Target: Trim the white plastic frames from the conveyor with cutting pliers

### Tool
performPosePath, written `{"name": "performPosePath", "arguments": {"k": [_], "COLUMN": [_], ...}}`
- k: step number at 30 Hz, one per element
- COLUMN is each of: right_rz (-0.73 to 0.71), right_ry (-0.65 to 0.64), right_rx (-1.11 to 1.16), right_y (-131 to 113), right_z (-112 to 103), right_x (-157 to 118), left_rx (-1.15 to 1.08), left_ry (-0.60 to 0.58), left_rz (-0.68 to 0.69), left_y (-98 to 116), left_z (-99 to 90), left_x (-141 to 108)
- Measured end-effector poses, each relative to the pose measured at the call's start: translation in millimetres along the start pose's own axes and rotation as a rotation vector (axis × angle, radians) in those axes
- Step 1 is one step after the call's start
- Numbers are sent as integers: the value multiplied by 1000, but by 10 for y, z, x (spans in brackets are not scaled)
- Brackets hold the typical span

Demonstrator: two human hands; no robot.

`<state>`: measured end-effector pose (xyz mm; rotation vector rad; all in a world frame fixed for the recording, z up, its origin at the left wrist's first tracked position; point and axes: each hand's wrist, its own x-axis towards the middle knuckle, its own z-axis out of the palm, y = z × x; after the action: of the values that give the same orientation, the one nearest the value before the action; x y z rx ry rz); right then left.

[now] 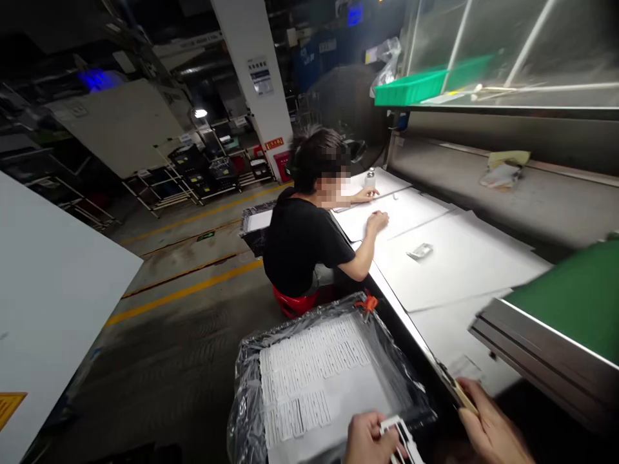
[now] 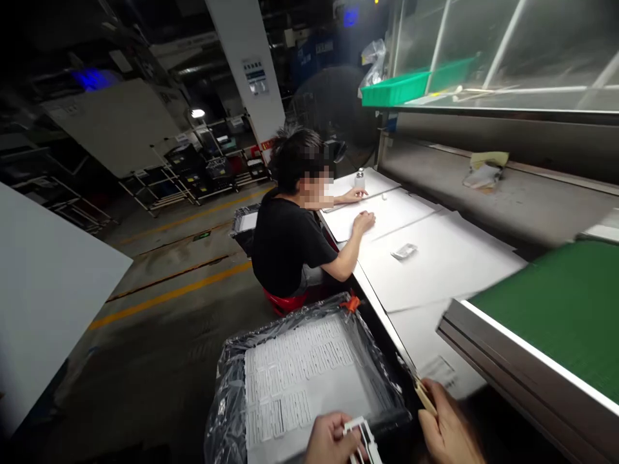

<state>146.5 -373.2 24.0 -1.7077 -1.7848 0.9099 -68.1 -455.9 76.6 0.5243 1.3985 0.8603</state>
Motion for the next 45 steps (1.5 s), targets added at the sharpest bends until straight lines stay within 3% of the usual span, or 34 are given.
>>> {"name": "performPosePath", "arguments": {"k": [3, 6, 9, 14, 17, 21, 29, 37, 42, 45], "right_rz": [209, 356, 373, 411, 411, 421, 412, 422, 427, 402], "right_ry": [-147, -68, 34, 171, 242, 285, 248, 222, 215, 186], "right_rx": [177, 441, 619, 713, 757, 785, 885, 884, 899, 914], "right_y": [-235, -489, -563, -592, -583, -519, -443, -441, -457, -432], "right_z": [-79, -111, -146, -284, -311, -311, -296, -275, -299, -317], "right_x": [-687, -1205, -1503, -1902, -2087, -2235, -2357, -2376, -2368, -2373], "left_rx": [21, 57, 133, 349, 414, 451, 577, 639, 673, 712], "left_ry": [-72, -212, -347, -563, -617, -642, -930, -925, -966, -993], "left_rz": [-5, -35, -67, 25, 25, -3, -173, -335, -289, -99], "left_y": [-4, -11, -15, -28, -32, 23, 229, 208, 144, 124], "left_z": [124, 205, 288, 467, 542, 611, 675, 633, 610, 608], "left_x": [-73, -185, -209, -353, -430, -371, -247, -153, -133, -156]}}
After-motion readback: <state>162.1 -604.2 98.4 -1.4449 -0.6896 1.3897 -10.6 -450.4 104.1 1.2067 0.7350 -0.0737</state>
